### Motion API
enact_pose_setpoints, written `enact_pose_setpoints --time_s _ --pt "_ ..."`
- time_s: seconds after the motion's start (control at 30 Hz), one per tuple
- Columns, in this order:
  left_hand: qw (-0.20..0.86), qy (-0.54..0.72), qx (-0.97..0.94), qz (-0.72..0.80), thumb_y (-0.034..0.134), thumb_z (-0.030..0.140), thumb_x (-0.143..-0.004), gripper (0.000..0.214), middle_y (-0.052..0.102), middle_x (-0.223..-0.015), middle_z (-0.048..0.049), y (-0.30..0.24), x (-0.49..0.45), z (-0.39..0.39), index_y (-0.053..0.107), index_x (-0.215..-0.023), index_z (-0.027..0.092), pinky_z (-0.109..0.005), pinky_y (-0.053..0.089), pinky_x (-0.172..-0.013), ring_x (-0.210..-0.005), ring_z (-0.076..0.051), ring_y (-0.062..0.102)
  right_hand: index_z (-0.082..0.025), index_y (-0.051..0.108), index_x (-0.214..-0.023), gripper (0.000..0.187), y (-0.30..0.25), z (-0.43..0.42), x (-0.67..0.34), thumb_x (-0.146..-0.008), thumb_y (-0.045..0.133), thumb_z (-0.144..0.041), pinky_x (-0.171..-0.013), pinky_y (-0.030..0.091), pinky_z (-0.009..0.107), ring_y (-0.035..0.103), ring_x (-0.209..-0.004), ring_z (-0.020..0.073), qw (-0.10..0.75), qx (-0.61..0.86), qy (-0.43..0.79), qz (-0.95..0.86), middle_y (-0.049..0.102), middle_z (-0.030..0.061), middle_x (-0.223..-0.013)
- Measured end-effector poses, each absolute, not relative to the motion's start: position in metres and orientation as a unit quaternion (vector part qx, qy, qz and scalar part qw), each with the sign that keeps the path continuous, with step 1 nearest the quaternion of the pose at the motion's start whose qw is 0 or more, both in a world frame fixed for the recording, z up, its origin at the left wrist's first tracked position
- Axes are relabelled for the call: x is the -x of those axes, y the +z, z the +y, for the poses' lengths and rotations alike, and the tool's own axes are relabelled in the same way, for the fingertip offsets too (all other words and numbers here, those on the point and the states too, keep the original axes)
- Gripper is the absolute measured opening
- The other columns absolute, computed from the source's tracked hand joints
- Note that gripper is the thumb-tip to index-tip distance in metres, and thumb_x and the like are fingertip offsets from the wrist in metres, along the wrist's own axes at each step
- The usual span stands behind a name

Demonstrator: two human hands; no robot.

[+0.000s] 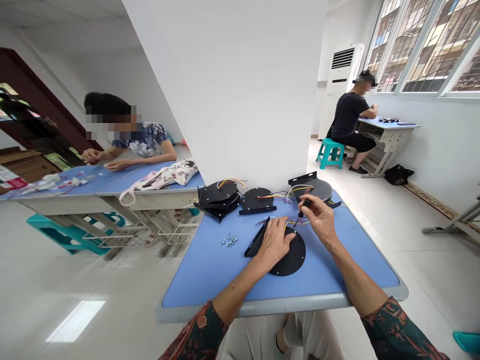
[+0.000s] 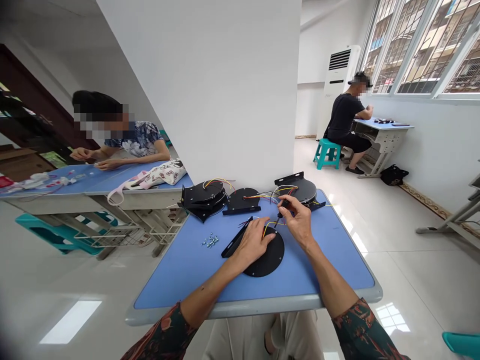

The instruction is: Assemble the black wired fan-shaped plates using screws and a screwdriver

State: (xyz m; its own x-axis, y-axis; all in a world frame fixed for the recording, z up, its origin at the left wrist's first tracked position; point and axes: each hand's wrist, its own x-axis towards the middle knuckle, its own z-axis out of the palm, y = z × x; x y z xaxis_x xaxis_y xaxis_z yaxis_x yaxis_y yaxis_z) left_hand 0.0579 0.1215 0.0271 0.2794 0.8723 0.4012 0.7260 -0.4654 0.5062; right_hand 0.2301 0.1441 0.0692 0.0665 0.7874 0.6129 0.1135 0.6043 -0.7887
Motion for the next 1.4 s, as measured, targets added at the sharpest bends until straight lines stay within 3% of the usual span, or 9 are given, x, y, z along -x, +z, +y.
enact_pose_setpoints --time_s 0.13,0.37,1.07,1.4 --pt "0.132 0.395 -0.766 0.489 0.052 0.013 -0.095 0.033 0.064 -0.129 -0.0130 0.039 -0.063 0.126 0.057 -0.127 0.019 -0.048 0.047 -0.109 -0.124 -0.027 0.058 -0.023 0.070 -0.107 0.022 0.071 0.145 -0.232 -0.088 0.069 -0.033 -0.078 0.059 0.033 0.066 -0.078 0.0180 0.629 0.374 0.258 -0.631 0.072 0.0029 -0.089" --pt "0.226 0.422 -0.743 0.468 0.044 0.005 -0.094 0.025 0.073 -0.103 -0.0088 0.033 -0.066 0.135 0.061 -0.106 0.019 -0.039 0.056 -0.092 -0.098 -0.022 0.070 -0.023 0.072 -0.105 0.020 0.070 0.146 -0.232 -0.087 0.069 -0.032 -0.078 0.059 0.033 0.068 -0.077 0.0186 0.606 0.385 0.249 -0.650 0.073 0.0026 -0.087" --pt "0.220 0.384 -0.772 0.456 0.050 0.002 -0.091 0.028 0.076 -0.100 -0.0063 0.035 -0.064 0.131 0.066 -0.106 0.019 -0.034 0.056 -0.090 -0.096 -0.020 0.071 -0.024 0.072 -0.104 0.018 0.074 0.142 -0.230 -0.088 0.069 -0.032 -0.079 0.057 0.033 0.068 -0.080 0.0191 0.584 0.383 0.243 -0.674 0.073 0.0028 -0.088" --pt "0.211 0.354 -0.799 0.438 0.057 0.013 -0.095 0.016 0.077 -0.097 -0.0041 0.041 -0.066 0.131 0.071 -0.094 0.020 -0.035 0.051 -0.094 -0.095 -0.022 0.068 -0.025 0.066 -0.100 0.013 0.072 0.143 -0.229 -0.089 0.065 -0.032 -0.070 0.053 0.029 0.064 -0.069 0.0174 0.560 0.410 0.189 -0.695 0.069 0.0009 -0.080"
